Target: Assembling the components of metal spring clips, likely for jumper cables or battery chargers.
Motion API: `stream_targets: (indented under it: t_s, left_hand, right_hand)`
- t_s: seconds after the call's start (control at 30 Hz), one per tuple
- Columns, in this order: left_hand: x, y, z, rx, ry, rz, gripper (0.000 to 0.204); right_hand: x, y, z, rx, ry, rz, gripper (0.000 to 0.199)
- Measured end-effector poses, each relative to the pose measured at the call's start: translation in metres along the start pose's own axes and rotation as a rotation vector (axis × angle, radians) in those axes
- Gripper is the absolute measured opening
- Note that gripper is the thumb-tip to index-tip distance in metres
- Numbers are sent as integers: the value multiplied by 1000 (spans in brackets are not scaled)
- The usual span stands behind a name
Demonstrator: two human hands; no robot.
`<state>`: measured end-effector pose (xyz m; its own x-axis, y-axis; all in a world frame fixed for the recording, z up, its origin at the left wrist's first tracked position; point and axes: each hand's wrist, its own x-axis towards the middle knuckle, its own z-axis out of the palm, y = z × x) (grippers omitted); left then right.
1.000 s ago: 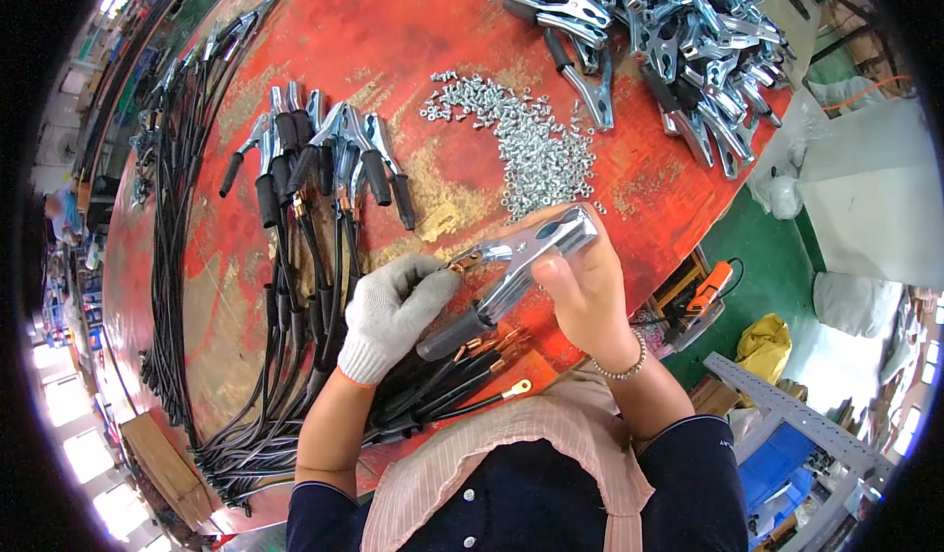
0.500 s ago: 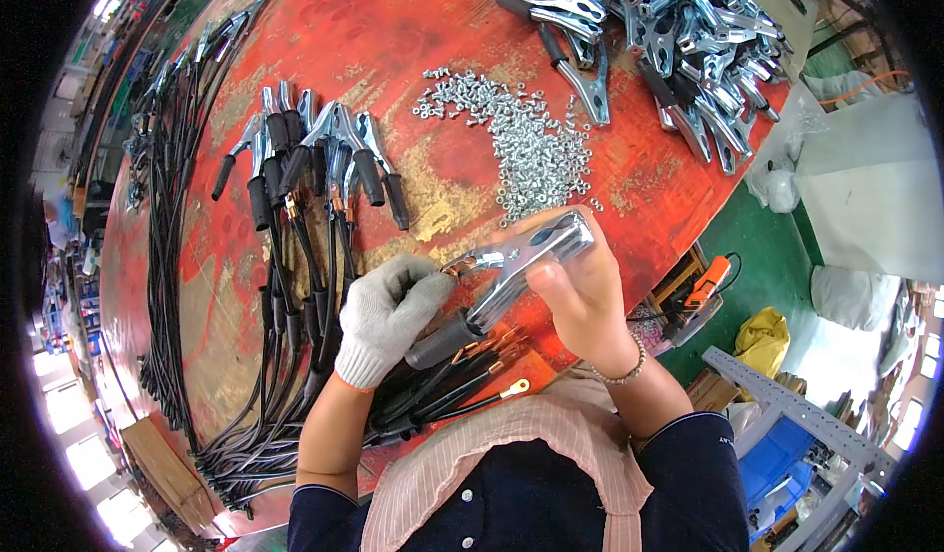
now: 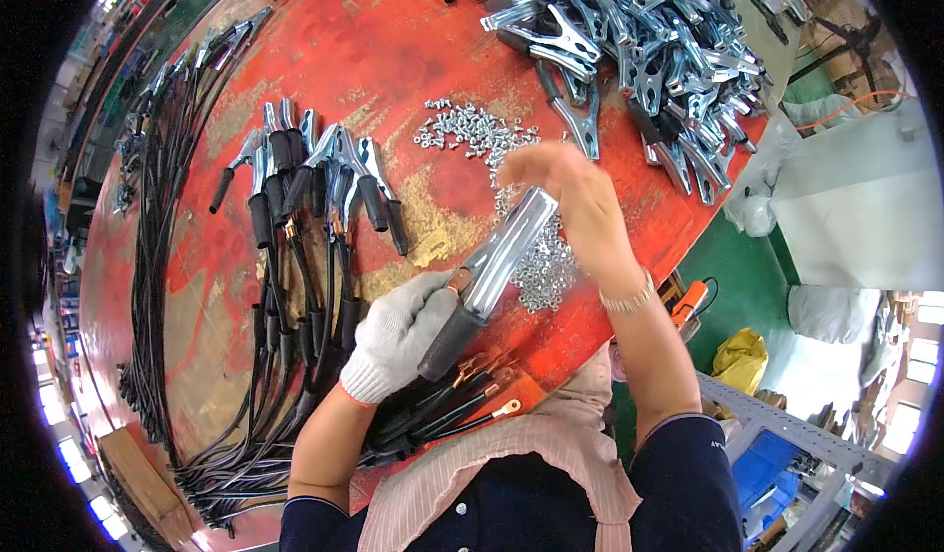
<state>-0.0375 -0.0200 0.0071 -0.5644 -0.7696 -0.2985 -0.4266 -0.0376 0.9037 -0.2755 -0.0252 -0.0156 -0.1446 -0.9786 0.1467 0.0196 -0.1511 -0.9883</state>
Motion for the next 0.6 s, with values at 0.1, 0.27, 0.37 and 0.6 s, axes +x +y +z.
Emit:
stream_targets:
  t_s: [0.1,0.27,0.37,0.6]
  left_hand:
    - [2,2,2,39,15,-15,28]
    - [0,-10,5,66,85,1,27]
    - [-1,-12,3,56,99,8,27]
    - [-4,-15,1,46,96,54,26]
  right_hand:
    - [45,25,-1,-793,-132,-306,22]
    - [81,45,3,-1365,-421,-613,10]
    - [88,49,5,-1441,-495,-605,7]
    - [41,2,33,-461,-266,79,14]
